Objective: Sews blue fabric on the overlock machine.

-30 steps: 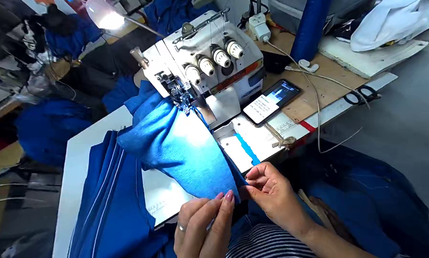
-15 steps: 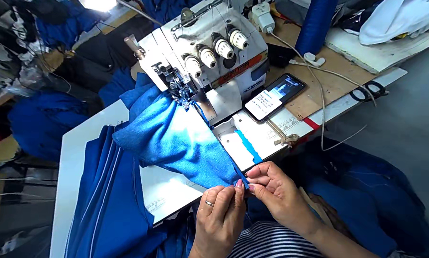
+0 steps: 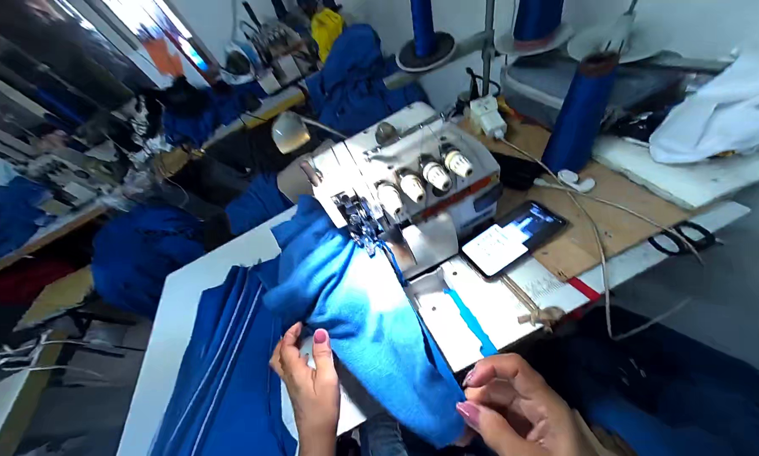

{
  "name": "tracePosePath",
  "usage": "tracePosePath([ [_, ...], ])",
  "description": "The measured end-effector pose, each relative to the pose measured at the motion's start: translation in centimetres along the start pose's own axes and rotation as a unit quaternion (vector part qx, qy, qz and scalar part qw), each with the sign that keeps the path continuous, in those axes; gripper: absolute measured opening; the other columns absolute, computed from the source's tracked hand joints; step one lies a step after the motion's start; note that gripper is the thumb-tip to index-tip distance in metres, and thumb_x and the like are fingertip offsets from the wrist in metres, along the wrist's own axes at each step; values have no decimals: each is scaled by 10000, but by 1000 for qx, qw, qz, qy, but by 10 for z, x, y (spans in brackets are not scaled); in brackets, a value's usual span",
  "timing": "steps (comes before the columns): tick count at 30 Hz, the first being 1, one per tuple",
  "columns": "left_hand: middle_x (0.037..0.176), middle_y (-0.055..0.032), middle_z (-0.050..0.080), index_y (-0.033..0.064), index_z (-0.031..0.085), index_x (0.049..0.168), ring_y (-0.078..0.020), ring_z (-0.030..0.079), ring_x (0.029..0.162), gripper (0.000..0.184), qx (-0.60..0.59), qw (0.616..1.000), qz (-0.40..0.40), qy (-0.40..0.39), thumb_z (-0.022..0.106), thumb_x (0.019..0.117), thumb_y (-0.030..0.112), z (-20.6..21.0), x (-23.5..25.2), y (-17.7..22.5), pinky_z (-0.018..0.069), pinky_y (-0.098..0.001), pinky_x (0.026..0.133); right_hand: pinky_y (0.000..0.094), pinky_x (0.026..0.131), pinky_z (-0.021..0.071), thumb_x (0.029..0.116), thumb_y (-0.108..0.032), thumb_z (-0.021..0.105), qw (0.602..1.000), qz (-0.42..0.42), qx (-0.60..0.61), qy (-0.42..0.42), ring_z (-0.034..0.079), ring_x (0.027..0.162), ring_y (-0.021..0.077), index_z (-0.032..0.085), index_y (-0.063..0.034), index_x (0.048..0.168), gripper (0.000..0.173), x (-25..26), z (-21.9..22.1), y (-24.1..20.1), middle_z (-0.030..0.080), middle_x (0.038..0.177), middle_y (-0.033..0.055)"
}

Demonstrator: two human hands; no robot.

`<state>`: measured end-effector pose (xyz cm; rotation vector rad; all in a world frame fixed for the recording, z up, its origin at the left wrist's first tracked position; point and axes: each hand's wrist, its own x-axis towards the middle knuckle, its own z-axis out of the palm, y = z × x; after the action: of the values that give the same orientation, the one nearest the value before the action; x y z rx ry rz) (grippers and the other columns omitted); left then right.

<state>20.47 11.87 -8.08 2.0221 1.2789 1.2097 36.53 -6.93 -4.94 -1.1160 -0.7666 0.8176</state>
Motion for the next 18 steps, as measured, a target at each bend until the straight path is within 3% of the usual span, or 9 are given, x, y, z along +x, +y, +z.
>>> tracePosePath([
  [2, 1156, -166, 660, -105, 518, 1320, -145, 652, 1049, 464, -74, 987, -140, -22, 573, 1028, 252, 5, 18, -10, 546, -325, 926, 307, 674, 632, 911, 104, 609, 998, 53, 19, -5, 714, 724, 98, 523, -22, 1144, 279, 3, -1, 15, 709, 873, -13],
  [4, 850, -61, 724, -57, 615, 1090, -98, 718, 774, 156, -185, 961, -204, -18, 639, 978, 49, 7, 31, -13, 614, -284, 721, 349, 665, 641, 901, 116, 601, 993, 116, 37, 12, 722, 695, 146, 518, -14, 1116, 265, 4, -3, 39, 701, 843, 17],
  [6, 761, -14, 711, -23, 647, 981, -91, 703, 689, 50, -218, 956, -196, -27, 603, 967, -6, -7, 48, -15, 611, -283, 660, 359, 671, 648, 900, 111, 603, 994, 103, 35, 13, 722, 709, 140, 519, -18, 1073, 232, 0, -4, 38, 691, 870, 13],
  [8, 787, 12, 723, 13, 671, 976, -64, 698, 697, 111, -210, 964, -160, -20, 568, 996, 51, -28, 62, -15, 602, -252, 652, 335, 713, 640, 929, 74, 607, 998, 44, 28, -25, 708, 778, 93, 542, -48, 1055, 187, -6, -7, 18, 679, 923, -15],
  [10, 929, 11, 688, 10, 645, 1068, -29, 662, 823, 190, -106, 993, -51, 5, 599, 1008, 184, -43, 58, -18, 568, -215, 733, 327, 732, 637, 949, 66, 595, 998, 46, 15, -46, 699, 800, 87, 552, -43, 1047, 152, -8, -12, 11, 667, 948, -3],
  [12, 1322, -189, 567, -85, 520, 1328, -201, 541, 1236, 678, -7, 991, 123, -45, 656, 961, 470, -52, 32, -16, 476, -376, 1023, 315, 686, 631, 916, 92, 588, 994, 107, 7, -21, 697, 732, 93, 541, -30, 1019, 166, -6, -15, 27, 668, 903, -4],
  [14, 1518, -23, 430, 189, 436, 1461, -125, 349, 1451, 871, 27, 966, 234, -102, 686, 822, 725, -32, -8, 4, 274, -390, 1208, 306, 662, 624, 909, 91, 598, 992, 124, 35, -12, 694, 709, 90, 530, -64, 1014, 200, 0, -16, 35, 675, 878, -29],
  [16, 1605, 88, 319, 371, 404, 1470, -91, 183, 1538, 748, 20, 946, 299, -126, 700, 852, 673, 3, -54, 27, 68, -471, 1256, 274, 673, 607, 919, 73, 611, 993, 85, 65, -40, 675, 746, 53, 537, -97, 1038, 220, 2, -11, 21, 661, 909, -56],
  [18, 1676, 110, 181, 425, 275, 1526, -99, 69, 1574, 554, 37, 939, 328, -92, 508, 1030, 508, 30, -65, 35, -12, -496, 1264, 249, 697, 595, 941, 51, 606, 991, 44, 99, -75, 664, 796, 23, 555, -150, 1063, 241, 5, -7, 3, 658, 952, -84],
])
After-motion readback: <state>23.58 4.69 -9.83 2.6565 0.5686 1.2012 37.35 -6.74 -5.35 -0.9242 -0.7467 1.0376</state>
